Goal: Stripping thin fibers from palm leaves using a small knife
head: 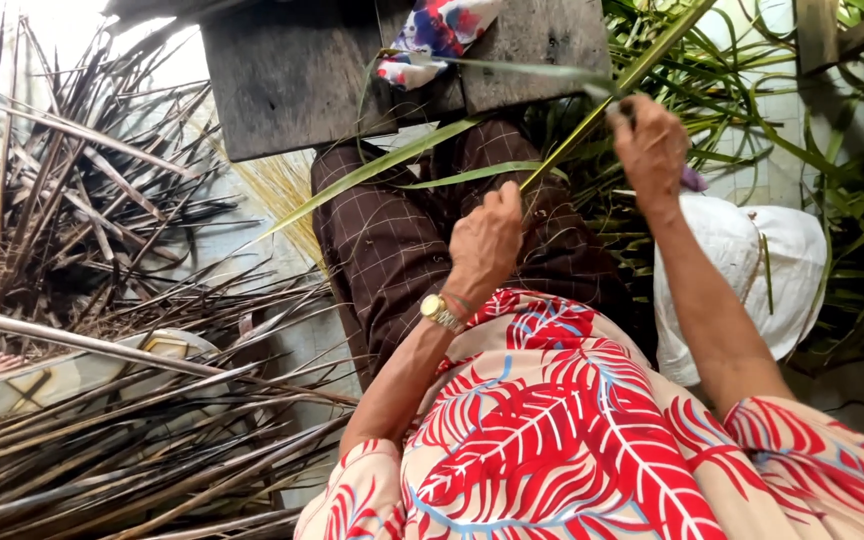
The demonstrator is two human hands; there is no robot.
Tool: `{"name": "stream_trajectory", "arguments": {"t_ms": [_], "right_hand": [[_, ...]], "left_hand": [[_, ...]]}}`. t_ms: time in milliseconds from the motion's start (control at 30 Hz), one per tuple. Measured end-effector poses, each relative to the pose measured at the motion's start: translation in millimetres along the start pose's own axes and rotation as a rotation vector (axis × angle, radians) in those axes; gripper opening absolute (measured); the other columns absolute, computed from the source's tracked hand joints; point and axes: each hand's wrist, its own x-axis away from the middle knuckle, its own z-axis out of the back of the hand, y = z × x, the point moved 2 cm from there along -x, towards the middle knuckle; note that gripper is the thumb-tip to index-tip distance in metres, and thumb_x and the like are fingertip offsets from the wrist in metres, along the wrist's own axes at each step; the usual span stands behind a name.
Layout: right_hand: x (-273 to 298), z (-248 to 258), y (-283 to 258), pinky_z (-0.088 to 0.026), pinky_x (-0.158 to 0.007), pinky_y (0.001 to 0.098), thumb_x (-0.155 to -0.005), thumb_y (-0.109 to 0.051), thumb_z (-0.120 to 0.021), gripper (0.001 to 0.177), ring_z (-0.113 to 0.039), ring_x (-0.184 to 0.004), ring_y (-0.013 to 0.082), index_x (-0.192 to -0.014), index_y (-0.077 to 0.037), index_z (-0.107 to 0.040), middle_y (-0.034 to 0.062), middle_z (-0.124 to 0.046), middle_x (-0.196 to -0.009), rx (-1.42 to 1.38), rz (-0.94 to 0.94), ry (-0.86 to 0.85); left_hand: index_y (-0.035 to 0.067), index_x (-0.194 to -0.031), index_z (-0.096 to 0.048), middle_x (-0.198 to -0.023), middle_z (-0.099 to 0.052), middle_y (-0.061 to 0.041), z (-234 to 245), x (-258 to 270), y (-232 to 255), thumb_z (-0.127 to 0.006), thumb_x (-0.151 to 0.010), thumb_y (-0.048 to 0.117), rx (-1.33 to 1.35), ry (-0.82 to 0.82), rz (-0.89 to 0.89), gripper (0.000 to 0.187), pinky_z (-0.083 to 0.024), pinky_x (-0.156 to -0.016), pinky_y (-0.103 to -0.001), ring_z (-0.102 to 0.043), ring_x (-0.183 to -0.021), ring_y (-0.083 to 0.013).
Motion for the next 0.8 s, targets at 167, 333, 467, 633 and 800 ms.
{"name": "stream_trajectory", "arguments": {"t_ms": [167, 333, 467, 633, 800], "right_hand": [[-30.4, 1.6, 82.5, -0.044, -0.033, 0.0186, -0.100, -0.014, -0.083, 0.010, -0.050, -0.044, 0.0034, -0.097, -0.008, -0.077, -0.0022, -0.074, -0.075, 0.401, 0.039, 0.313], [-31.8, 31.8, 131.3, -0.056, -0.045, 0.0278, -0.092, -0.011, -0.080, 0.007, -0.065, -0.050, 0.0143, -0.095, -0.005, -0.080, 0.0061, -0.078, -0.077, 0.282, -0.080, 0.366], [-21.0, 37.9, 187.9, -0.053, -0.045, 0.0339, -0.087, -0.023, -0.081, 0.018, -0.062, -0.048, 0.0182, -0.087, -0.005, -0.083, 0.0058, -0.077, -0.071, 0.212, -0.180, 0.445], [1.9, 21.9, 286.8, -0.054, -0.032, 0.0155, -0.084, -0.013, -0.080, 0.006, -0.067, -0.045, 0.0020, -0.089, -0.010, -0.080, 0.0007, -0.078, -0.077, 0.140, -0.447, 0.482], [44.1, 54.2, 234.0, -0.031, -0.034, 0.0261, -0.101, -0.016, -0.076, 0.027, -0.050, -0.041, 0.0025, -0.077, -0.019, -0.064, -0.0067, -0.059, -0.059, -0.468, -1.031, 0.413]], "left_hand": [[0.013, -0.088, -0.048, -0.063, -0.050, 0.004, 45.0, 21.5, -30.1, -0.048, -0.111, 0.028, 0.029, -0.172, -0.035, 0.027, -0.028, -0.027, -0.022, -0.033, -0.038, -0.0052], [0.015, -0.085, -0.048, -0.062, -0.054, 0.004, 131.3, 42.8, -64.0, -0.048, -0.110, 0.033, 0.092, -0.241, -0.035, 0.031, -0.032, -0.028, -0.025, -0.036, -0.038, -0.0080], [0.009, -0.081, -0.064, -0.055, -0.062, 0.003, 206.0, 62.6, -88.3, -0.067, -0.099, 0.013, 0.332, -0.122, -0.042, 0.019, -0.032, -0.028, -0.020, -0.043, -0.034, -0.0058], [0.001, -0.088, -0.070, -0.054, -0.061, 0.001, 266.3, 82.8, -116.5, -0.069, -0.092, 0.001, 0.557, -0.079, 0.059, 0.004, -0.028, -0.032, -0.021, -0.040, -0.037, -0.0051], [0.000, -0.108, -0.066, -0.066, -0.064, -0.003, 259.9, 59.2, -103.2, -0.063, -0.098, -0.003, 0.622, 0.015, 0.249, 0.011, -0.035, -0.039, -0.022, -0.048, -0.046, -0.0084]]}}
